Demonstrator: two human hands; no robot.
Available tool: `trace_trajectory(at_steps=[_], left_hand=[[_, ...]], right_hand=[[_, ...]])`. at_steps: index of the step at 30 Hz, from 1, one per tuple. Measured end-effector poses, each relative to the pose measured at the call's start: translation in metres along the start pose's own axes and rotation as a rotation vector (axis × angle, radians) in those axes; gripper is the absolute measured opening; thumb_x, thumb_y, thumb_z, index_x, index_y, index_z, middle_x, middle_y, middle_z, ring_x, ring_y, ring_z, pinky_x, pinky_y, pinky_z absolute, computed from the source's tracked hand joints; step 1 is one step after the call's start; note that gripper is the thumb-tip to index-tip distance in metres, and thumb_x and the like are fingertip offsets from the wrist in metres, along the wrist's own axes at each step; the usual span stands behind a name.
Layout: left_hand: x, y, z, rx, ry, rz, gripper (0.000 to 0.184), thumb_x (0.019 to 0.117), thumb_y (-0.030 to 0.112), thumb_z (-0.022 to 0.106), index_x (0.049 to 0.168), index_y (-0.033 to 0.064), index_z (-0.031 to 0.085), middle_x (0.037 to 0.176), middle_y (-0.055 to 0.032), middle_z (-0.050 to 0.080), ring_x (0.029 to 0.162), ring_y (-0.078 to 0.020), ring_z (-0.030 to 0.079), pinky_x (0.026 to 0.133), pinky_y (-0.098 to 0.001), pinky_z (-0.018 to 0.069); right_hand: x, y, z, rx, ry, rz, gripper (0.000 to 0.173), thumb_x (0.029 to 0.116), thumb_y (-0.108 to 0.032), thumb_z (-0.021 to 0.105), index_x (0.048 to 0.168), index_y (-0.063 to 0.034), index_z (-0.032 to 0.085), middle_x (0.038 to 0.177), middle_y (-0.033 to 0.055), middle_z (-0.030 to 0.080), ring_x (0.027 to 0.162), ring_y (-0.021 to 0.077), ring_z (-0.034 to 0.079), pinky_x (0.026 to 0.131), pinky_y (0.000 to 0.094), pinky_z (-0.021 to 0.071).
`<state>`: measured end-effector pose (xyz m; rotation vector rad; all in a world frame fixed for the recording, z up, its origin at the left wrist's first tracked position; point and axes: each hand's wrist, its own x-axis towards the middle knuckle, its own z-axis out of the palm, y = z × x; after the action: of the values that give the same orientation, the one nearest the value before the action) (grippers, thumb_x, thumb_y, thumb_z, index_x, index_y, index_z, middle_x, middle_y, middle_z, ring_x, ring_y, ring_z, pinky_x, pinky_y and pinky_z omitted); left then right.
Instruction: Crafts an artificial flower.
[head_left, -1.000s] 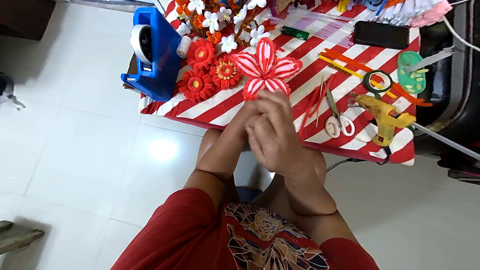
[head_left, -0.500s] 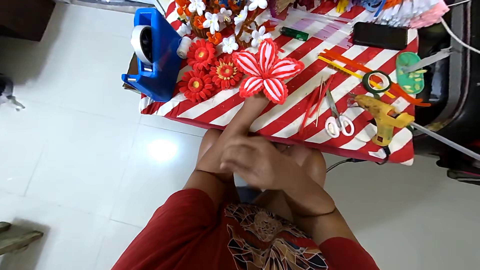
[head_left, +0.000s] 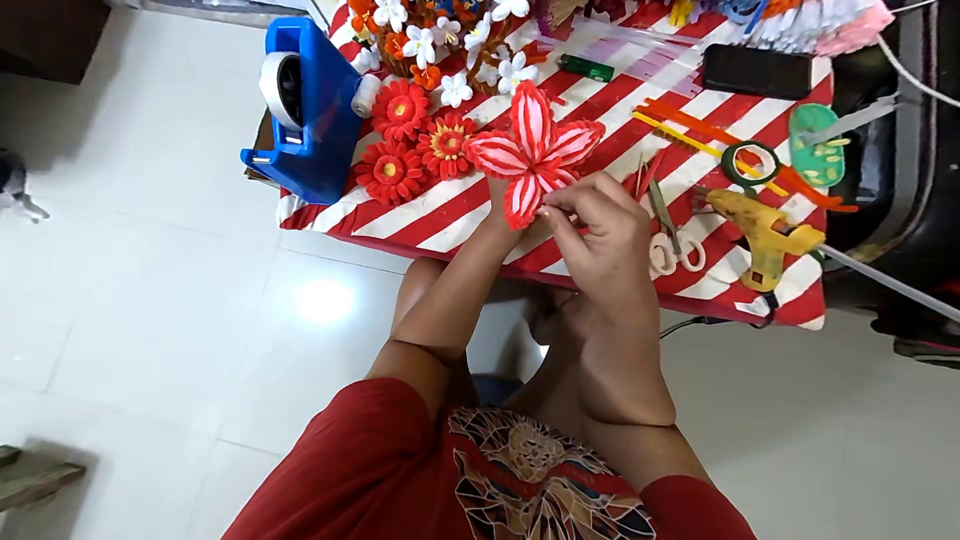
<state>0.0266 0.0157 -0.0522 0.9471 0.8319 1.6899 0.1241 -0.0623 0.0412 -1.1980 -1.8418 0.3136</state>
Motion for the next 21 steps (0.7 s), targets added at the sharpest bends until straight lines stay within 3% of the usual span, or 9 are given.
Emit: trace_trajectory(at_steps=[4, 8, 11, 13, 15, 17, 19, 21], left_hand=[[0.002, 0.001, -0.001, 0.149, -0.021, -0.021, 0.014, 0.0968, -0.001, 0.058, 0.109, -0.0064, 0.060, 0.095, -0.0073, 0.064, 0.089, -0.0036, 0.059, 0.083, -0.0189, 0.0492], [-0.005, 0.027, -0.002, 0.467, -0.176, 0.052, 0.017, 0.0924, -0.001, 0.063, 0.108, -0.0079, 0.062, 0.094, -0.0084, 0.065, 0.090, -0.0031, 0.061, 0.084, -0.0192, 0.0501], [-0.009, 0.046, -0.009, 0.748, -0.362, 0.068, 0.021, 0.0933, 0.005, 0.066, 0.107, -0.0100, 0.067, 0.098, -0.0180, 0.070, 0.095, -0.0136, 0.066, 0.089, -0.0268, 0.0511], [-0.009, 0.055, -0.010, 0.828, -0.425, 0.001, 0.024, 0.0934, 0.008, 0.066, 0.107, -0.0112, 0.069, 0.100, -0.0222, 0.071, 0.097, -0.0199, 0.068, 0.090, -0.0325, 0.0511], [-0.008, 0.061, -0.008, 0.842, -0.448, -0.014, 0.027, 0.0910, 0.012, 0.070, 0.105, -0.0103, 0.070, 0.099, -0.0222, 0.072, 0.096, -0.0212, 0.068, 0.089, -0.0341, 0.0511], [-0.008, 0.068, -0.007, 0.842, -0.492, -0.104, 0.027, 0.0905, 0.011, 0.072, 0.107, -0.0098, 0.070, 0.101, -0.0217, 0.071, 0.098, -0.0209, 0.067, 0.092, -0.0342, 0.0502], [-0.009, 0.074, -0.006, 0.893, -0.541, -0.138, 0.026, 0.0892, 0.009, 0.074, 0.108, -0.0092, 0.070, 0.103, -0.0230, 0.071, 0.100, -0.0244, 0.068, 0.094, -0.0367, 0.0498], [-0.009, 0.086, 0.001, 0.959, -0.590, -0.229, 0.028, 0.0888, 0.008, 0.075, 0.111, -0.0085, 0.070, 0.106, -0.0236, 0.071, 0.104, -0.0264, 0.067, 0.096, -0.0385, 0.0489]], right_hand=[[-0.005, -0.012, 0.005, -0.049, -0.131, -0.069, 0.012, 0.0920, -0.006, 0.061, 0.088, -0.0006, 0.071, 0.084, 0.0116, 0.062, 0.078, 0.0243, 0.063, 0.068, 0.0381, 0.0540], [-0.016, -0.030, -0.007, 0.244, -0.462, -0.284, 0.020, 0.0966, -0.012, 0.057, 0.084, -0.0030, 0.070, 0.080, 0.0077, 0.062, 0.073, 0.0167, 0.061, 0.064, 0.0290, 0.0521], [-0.015, -0.026, -0.021, 0.556, -0.674, -0.413, 0.025, 0.1029, -0.013, 0.055, 0.089, 0.0008, 0.070, 0.081, 0.0111, 0.063, 0.077, 0.0162, 0.060, 0.068, 0.0243, 0.0496], [-0.016, -0.017, -0.030, 0.600, -0.578, -0.334, 0.028, 0.1035, -0.017, 0.057, 0.087, 0.0012, 0.071, 0.081, 0.0083, 0.064, 0.078, 0.0090, 0.061, 0.070, 0.0186, 0.0497], [-0.014, -0.009, -0.039, 0.529, -0.306, -0.183, 0.021, 0.0988, -0.013, 0.063, 0.085, 0.0006, 0.071, 0.084, 0.0039, 0.065, 0.081, 0.0028, 0.061, 0.073, 0.0160, 0.0528], [-0.010, -0.003, -0.042, 0.297, -0.003, -0.068, 0.011, 0.0938, -0.010, 0.068, 0.088, -0.0012, 0.072, 0.089, 0.0028, 0.066, 0.087, 0.0028, 0.062, 0.079, 0.0167, 0.0537], [-0.007, 0.006, -0.041, 0.039, 0.149, -0.004, 0.013, 0.0937, -0.015, 0.070, 0.097, -0.0032, 0.075, 0.100, 0.0097, 0.062, 0.101, 0.0153, 0.056, 0.089, 0.0268, 0.0459], [-0.004, 0.012, -0.039, -0.087, 0.146, 0.002, 0.018, 0.0942, -0.020, 0.070, 0.104, -0.0073, 0.077, 0.120, 0.0200, 0.058, 0.120, 0.0312, 0.050, 0.102, 0.0419, 0.0400]])
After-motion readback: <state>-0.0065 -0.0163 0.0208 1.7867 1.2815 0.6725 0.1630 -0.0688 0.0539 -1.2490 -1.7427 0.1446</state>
